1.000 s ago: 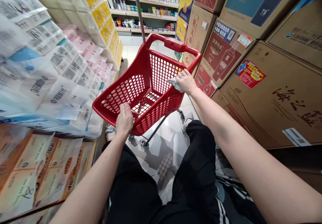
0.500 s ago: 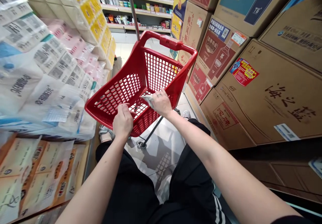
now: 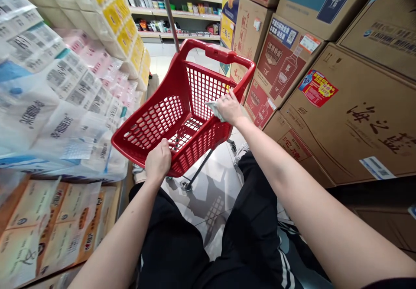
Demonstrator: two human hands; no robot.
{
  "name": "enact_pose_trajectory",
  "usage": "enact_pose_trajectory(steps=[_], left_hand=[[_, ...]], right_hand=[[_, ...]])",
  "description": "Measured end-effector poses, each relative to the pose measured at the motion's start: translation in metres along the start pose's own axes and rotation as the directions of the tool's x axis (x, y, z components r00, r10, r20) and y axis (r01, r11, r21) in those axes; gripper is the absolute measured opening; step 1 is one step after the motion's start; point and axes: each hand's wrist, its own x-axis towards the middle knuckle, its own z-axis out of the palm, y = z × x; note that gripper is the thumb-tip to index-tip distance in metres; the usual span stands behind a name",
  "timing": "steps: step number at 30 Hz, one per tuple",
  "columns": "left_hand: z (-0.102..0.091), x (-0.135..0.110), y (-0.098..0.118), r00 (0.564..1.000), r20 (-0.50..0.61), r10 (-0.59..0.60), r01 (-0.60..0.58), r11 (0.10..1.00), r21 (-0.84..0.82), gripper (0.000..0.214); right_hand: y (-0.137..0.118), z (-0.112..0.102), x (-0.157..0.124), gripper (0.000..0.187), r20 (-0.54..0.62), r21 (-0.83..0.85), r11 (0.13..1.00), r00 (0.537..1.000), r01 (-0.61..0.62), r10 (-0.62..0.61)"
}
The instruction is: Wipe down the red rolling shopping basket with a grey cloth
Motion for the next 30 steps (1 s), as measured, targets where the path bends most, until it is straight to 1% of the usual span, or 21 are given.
enact_pose_trajectory(steps=[1,3,6,9,12,14,16,20,22,24,26,28,30], left_hand=[[0.001,0.0,0.001,1.0,-0.01,0.015,-0.016,1.0,-0.012,0.064],[0.004,0.0,0.003,0.999,-0.02,0.04,-0.04,0.999,-0.026,0.066],[0.008,-0.002,0.007,0.999,-0.01,0.042,-0.042,0.999,-0.023,0.065],[0.012,-0.006,0.011,0.997,-0.046,0.058,-0.061,0.996,-0.072,0.06],[0.015,-0.01,0.014,0.994,-0.092,0.065,-0.076,0.99,-0.119,0.055],[0.017,-0.012,0.016,0.993,-0.104,0.064,-0.078,0.988,-0.137,0.053],[0.018,-0.015,0.021,0.991,-0.112,0.066,-0.082,0.986,-0.147,0.051],[0.019,-0.022,0.035,0.989,-0.132,0.067,-0.083,0.989,-0.125,0.051],[0.017,-0.025,0.04,0.985,-0.152,0.079,-0.098,0.987,-0.125,0.051],[0.015,-0.028,0.038,0.98,-0.158,0.117,-0.136,0.984,-0.119,0.051],[0.014,-0.03,0.029,0.971,-0.122,0.204,-0.21,0.977,-0.039,0.048],[0.013,-0.031,0.015,0.941,-0.05,0.334,-0.327,0.939,0.108,0.045],[0.015,-0.032,0.0,0.899,0.017,0.437,-0.428,0.871,0.239,0.047]], right_hand=[[0.007,-0.003,0.006,0.051,0.003,-0.023,0.999,0.999,-0.038,0.038],[0.014,-0.003,0.018,0.053,0.001,-0.069,0.992,0.994,-0.108,0.108],[0.012,0.004,0.029,0.051,-0.02,-0.095,0.98,0.984,-0.176,0.175],[0.008,0.008,0.031,0.048,-0.062,-0.058,0.981,0.982,-0.183,0.179],[0.002,0.011,0.022,0.045,-0.139,-0.036,0.986,0.977,-0.165,0.159],[-0.009,0.016,0.011,0.042,-0.175,-0.048,0.989,0.976,-0.141,0.131],[-0.029,0.025,-0.003,0.039,-0.17,-0.066,0.992,0.981,-0.11,0.098],[-0.079,0.044,-0.034,0.036,-0.06,-0.092,0.995,0.998,-0.025,0.019],[-0.095,0.049,-0.045,0.034,-0.031,-0.079,0.997,0.999,0.018,-0.02],[-0.099,0.048,-0.05,0.032,-0.007,-0.067,0.995,0.998,0.067,-0.068],[-0.093,0.043,-0.05,0.03,0.03,-0.056,0.99,0.992,0.128,-0.126],[-0.083,0.037,-0.046,0.031,0.075,-0.048,0.983,0.982,0.179,-0.175],[-0.072,0.033,-0.039,0.033,0.111,-0.05,0.979,0.975,0.197,-0.191]])
